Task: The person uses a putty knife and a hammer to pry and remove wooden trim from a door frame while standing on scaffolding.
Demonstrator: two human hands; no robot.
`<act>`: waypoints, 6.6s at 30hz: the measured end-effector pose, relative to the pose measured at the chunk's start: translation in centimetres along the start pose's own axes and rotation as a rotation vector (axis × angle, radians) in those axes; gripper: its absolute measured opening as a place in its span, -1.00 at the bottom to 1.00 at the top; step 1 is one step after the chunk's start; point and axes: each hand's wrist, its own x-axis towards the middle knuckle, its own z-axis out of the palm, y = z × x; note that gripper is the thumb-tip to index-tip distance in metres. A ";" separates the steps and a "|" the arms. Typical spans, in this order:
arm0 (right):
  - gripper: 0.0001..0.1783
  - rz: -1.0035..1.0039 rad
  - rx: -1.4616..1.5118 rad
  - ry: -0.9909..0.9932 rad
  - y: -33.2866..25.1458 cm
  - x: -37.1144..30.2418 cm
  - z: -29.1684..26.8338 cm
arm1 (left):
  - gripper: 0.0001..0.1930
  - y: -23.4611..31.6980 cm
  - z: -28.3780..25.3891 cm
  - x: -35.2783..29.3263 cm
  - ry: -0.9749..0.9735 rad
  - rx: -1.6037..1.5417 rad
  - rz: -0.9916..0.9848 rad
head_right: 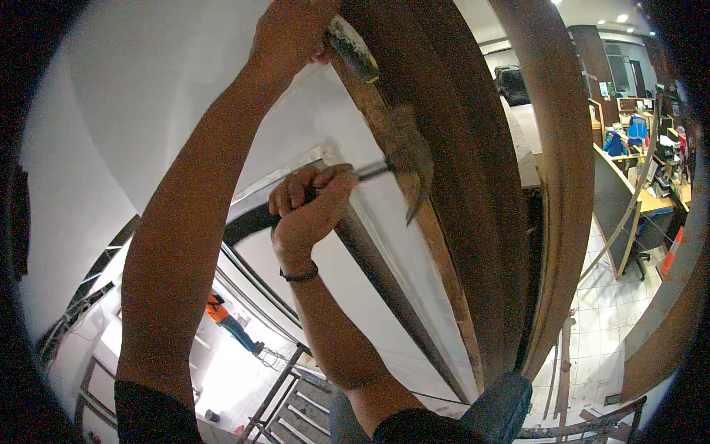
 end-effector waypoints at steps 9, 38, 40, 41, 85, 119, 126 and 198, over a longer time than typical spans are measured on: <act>-0.54 0.041 -0.082 -0.037 -0.2 0.9 1.0 | -0.44 0.2 -0.1 0.9 -0.017 0.099 0.023; -0.53 0.015 -0.101 -0.041 0.2 1.9 2.3 | -0.45 -5.8 1.5 6.7 0.121 0.200 0.222; -0.48 0.094 -0.183 -0.062 0.8 1.4 2.4 | -0.46 -5.7 1.3 6.8 0.203 0.245 0.321; -0.48 0.088 -0.187 -0.063 0.9 1.6 2.1 | -0.45 -5.3 1.2 6.5 0.088 0.214 0.227; -0.52 -0.078 -0.056 0.087 1.7 3.5 4.1 | -0.44 -1.2 -1.0 5.9 0.127 0.223 0.020; -0.56 0.092 -0.064 0.002 2.4 3.7 5.2 | -0.72 -2.2 -2.1 9.7 0.073 0.808 0.470; -0.51 0.119 -0.162 -0.087 1.7 4.6 5.1 | -0.80 -1.6 -2.3 9.9 0.032 0.899 0.446; -0.77 -0.706 -2.198 -0.420 -17.3 9.4 2.3 | -0.47 -4.1 -3.3 10.6 0.058 -0.028 0.229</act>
